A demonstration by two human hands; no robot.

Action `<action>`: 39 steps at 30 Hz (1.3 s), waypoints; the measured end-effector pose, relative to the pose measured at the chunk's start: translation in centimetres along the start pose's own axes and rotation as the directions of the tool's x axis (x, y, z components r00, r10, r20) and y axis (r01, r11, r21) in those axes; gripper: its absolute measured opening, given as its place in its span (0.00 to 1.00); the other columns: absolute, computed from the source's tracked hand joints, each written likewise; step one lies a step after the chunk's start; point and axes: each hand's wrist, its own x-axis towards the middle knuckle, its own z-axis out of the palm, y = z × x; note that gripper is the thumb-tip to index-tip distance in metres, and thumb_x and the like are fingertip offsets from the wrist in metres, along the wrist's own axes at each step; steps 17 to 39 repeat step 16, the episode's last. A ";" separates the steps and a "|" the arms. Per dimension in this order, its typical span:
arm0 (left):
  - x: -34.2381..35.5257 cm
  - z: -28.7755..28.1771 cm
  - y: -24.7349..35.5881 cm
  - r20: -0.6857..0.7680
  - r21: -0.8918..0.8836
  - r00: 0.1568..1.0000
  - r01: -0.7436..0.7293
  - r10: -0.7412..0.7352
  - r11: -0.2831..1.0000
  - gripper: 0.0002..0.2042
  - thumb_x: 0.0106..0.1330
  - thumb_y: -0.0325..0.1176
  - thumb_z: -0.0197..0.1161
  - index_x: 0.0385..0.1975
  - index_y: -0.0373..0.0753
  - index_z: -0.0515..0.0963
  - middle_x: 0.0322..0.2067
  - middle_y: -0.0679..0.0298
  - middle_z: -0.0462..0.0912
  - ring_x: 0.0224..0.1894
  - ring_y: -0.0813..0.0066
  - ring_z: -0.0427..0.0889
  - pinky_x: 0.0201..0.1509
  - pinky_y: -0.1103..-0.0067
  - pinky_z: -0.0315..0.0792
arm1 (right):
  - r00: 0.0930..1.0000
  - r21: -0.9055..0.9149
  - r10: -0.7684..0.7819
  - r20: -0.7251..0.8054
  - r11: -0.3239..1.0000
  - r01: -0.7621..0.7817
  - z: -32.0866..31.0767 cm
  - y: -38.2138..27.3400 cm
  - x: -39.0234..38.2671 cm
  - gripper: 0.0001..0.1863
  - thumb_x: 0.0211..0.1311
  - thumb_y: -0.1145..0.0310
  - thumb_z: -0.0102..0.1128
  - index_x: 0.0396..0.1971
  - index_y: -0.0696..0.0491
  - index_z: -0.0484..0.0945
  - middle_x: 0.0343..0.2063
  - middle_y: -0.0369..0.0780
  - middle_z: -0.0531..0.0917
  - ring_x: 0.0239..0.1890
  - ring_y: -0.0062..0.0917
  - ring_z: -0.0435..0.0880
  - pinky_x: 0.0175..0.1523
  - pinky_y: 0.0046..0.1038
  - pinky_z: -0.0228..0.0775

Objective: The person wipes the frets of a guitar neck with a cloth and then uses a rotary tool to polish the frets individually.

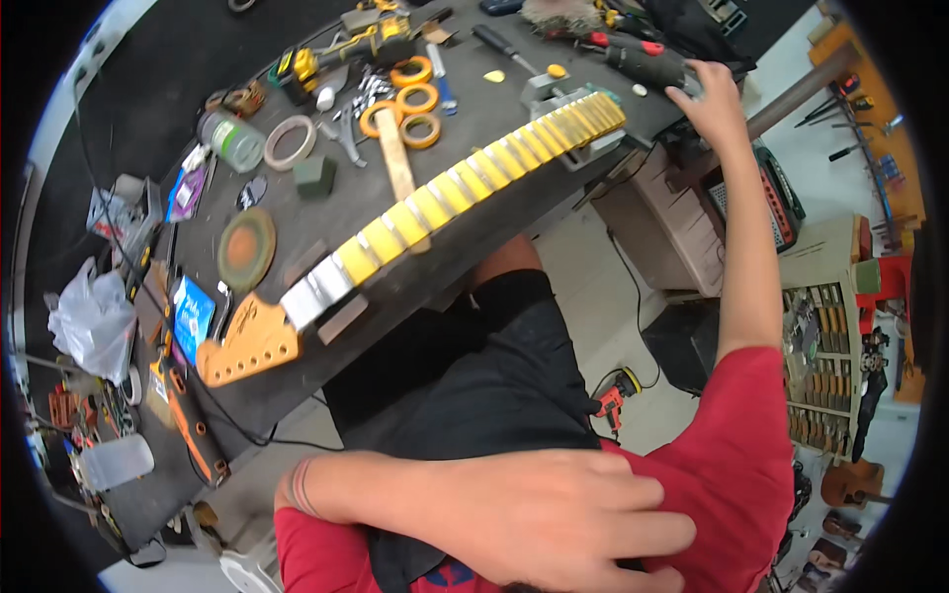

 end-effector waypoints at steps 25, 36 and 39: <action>-14.9 -2.4 -12.6 -0.235 0.281 0.336 0.922 -0.912 0.267 0.13 0.69 0.22 0.68 0.52 0.40 0.86 0.49 0.59 0.88 0.57 0.54 0.88 0.59 0.64 0.84 | 0.927 0.178 -0.009 0.376 0.982 -0.063 3.1 5.3 4.2 0.43 0.59 0.48 0.84 0.73 0.50 0.82 0.62 0.53 0.87 0.69 0.48 0.79 0.76 0.45 0.72; -14.9 -2.4 -12.6 -0.235 0.281 0.336 0.922 -0.912 0.267 0.13 0.69 0.22 0.68 0.52 0.40 0.86 0.49 0.59 0.88 0.57 0.54 0.88 0.59 0.64 0.84 | 0.927 0.178 -0.009 0.376 0.982 -0.063 3.1 5.3 4.2 0.43 0.59 0.48 0.84 0.73 0.50 0.82 0.62 0.53 0.87 0.69 0.48 0.79 0.76 0.45 0.72; -14.9 -2.4 -12.6 -0.235 0.281 0.336 0.922 -0.912 0.267 0.13 0.69 0.22 0.68 0.52 0.40 0.86 0.49 0.59 0.88 0.57 0.54 0.88 0.59 0.64 0.84 | 0.927 0.178 -0.009 0.376 0.982 -0.063 3.1 5.3 4.2 0.43 0.59 0.48 0.84 0.73 0.50 0.82 0.62 0.53 0.87 0.69 0.48 0.79 0.76 0.45 0.72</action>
